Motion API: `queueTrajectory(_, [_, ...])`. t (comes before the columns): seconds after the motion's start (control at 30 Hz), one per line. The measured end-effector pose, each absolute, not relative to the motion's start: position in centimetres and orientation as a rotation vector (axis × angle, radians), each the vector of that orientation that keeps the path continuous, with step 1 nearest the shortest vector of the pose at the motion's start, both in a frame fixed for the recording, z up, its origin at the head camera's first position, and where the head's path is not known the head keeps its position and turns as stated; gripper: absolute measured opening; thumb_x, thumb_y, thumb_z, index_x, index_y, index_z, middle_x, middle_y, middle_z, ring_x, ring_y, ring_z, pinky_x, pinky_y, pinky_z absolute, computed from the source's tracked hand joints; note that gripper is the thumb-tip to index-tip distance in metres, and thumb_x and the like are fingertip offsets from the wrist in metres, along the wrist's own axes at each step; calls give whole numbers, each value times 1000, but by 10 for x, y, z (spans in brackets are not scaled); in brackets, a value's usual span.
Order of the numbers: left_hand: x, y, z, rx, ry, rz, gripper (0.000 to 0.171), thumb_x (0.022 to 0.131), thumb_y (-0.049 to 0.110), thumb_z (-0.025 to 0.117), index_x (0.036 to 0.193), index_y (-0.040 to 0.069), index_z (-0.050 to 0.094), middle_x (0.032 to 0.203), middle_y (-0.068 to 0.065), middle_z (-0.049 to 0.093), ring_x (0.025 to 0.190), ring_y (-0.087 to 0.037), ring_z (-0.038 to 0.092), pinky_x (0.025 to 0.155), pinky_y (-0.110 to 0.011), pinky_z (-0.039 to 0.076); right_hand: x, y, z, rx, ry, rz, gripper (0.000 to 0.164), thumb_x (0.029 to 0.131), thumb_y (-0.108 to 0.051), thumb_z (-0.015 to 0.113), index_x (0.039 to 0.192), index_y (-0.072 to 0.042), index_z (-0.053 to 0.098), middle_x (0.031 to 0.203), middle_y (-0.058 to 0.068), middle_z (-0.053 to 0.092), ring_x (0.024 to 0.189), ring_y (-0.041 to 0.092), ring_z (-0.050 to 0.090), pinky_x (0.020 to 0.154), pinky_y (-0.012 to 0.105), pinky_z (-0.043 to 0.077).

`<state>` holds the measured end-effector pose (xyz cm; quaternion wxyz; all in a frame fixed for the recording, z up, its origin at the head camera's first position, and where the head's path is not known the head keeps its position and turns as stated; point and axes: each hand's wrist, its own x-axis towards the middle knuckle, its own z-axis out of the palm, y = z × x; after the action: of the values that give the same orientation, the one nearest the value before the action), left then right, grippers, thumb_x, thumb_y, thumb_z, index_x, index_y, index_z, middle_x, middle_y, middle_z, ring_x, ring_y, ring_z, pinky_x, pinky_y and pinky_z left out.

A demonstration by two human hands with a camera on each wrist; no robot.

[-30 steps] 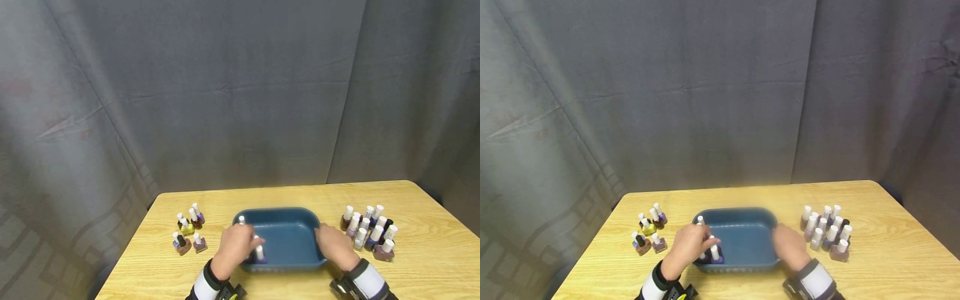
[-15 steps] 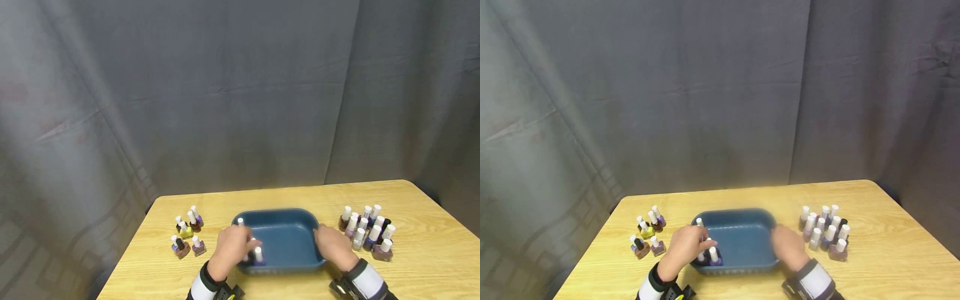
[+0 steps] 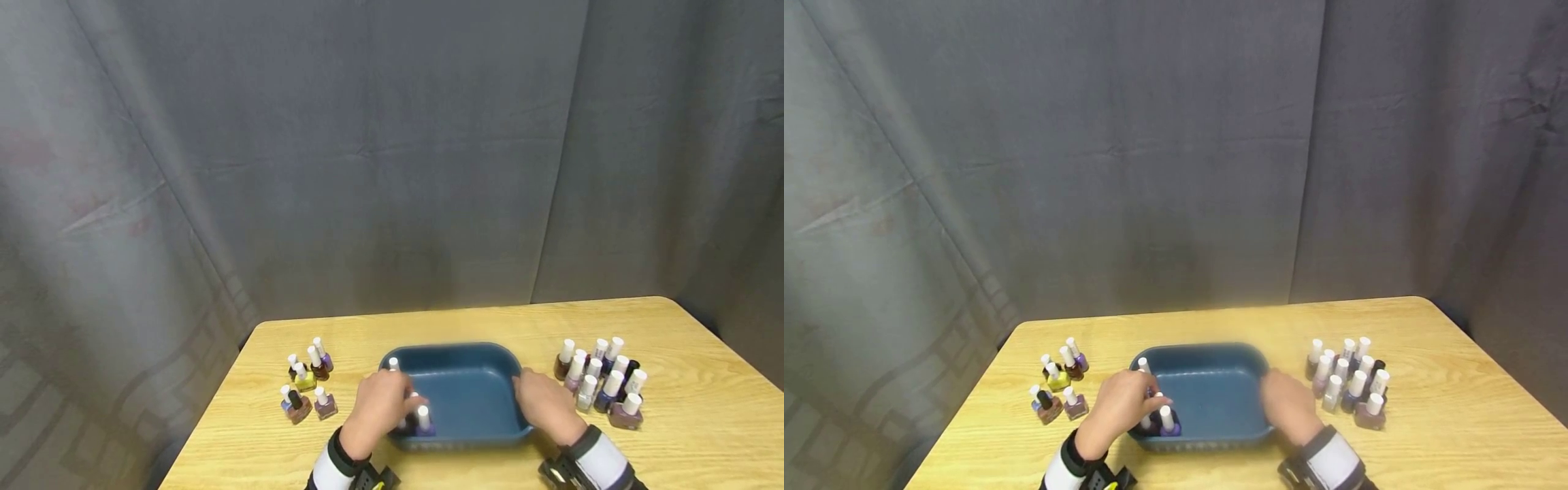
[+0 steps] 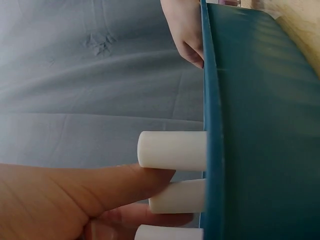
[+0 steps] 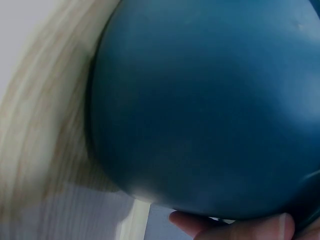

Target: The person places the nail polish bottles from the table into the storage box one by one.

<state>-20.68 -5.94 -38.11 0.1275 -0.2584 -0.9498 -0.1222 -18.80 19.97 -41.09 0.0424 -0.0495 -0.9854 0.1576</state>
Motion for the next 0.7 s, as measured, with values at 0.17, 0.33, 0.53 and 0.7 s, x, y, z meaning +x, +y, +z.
queueTrajectory(0.17, [-207,-60,-381,-750,-2764,-357,33,73,41,72,54,21,56,49,11,50,43,-3,39,40,-21,27,-188,199,-410,-160,-3020,487,23,93,-18,46,85,3,55,71,18,60,66,32,61,49,44,43])
queueTrajectory(0.33, [-207,-59,-381,-758,-2777,-387,26,75,40,71,59,21,63,51,13,52,43,-2,39,41,-20,28,-188,198,-409,-167,-3032,486,24,93,-18,46,86,3,56,71,17,60,65,30,60,49,44,44])
queueTrajectory(0.53, [-207,-59,-380,-784,-2799,-424,19,77,39,70,69,22,70,57,13,59,45,1,40,42,-19,29,-189,199,-410,-176,-3042,486,25,93,-18,45,89,4,56,72,16,60,66,29,60,50,44,44])
queueTrajectory(0.7, [-206,-59,-378,-802,-2835,-456,18,78,39,69,77,21,73,66,12,65,47,2,42,42,-18,31,-189,199,-411,-182,-3040,488,24,93,-18,45,89,4,56,74,19,61,67,32,61,50,44,44])
